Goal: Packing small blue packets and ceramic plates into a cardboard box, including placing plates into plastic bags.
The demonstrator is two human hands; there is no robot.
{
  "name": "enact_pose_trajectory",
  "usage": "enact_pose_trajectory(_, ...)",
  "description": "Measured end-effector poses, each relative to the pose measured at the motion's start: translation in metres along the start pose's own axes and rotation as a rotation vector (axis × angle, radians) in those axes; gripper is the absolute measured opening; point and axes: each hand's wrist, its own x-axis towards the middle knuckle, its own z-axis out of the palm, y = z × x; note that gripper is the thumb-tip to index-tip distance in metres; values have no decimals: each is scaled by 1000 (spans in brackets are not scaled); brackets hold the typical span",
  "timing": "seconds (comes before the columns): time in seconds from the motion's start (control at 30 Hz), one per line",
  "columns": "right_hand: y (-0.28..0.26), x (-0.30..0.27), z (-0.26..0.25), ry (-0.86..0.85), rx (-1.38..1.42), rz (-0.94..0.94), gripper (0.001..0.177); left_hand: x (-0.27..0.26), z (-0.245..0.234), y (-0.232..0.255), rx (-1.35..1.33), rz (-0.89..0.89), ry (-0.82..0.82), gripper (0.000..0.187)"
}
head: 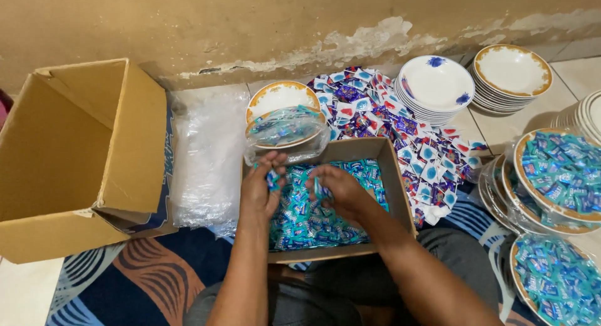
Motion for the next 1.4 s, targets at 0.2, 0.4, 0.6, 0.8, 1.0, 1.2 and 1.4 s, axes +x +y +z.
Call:
enact_pose_trajectory(0.2, -43, 92, 29, 87, 90, 49, 52, 62, 46, 25, -38, -89, 271, 43)
enact_pose_trajectory(0.4, -96, 74, 50, 10, 631, -28, 99, 61, 80, 46, -425, 102, 139, 71)
enact_pose_trajectory(0.6, -67, 82, 17, -128, 628, -76, 89, 49, 75, 45, -395, 81, 66, 61)
enact_pose_trajectory(0.8, -8, 46, -45, -32, 310, -161, 68, 71, 55, 27, -393, 80, 41, 68)
enact_pose_trajectory(1.0, 78, 41, -97, 127, 84, -30, 60, 83, 52, 24, -597, 127, 164, 68)
enact_pose_trajectory(1.2, 116, 38, -109, 161, -545, -37, 45, 130, 15, -2, -620, 183, 227, 25)
enact_pose_trajectory(1.4, 114, 24, -87, -68, -1324, -236, 49, 18, 43, 8, -75, 195, -49, 31)
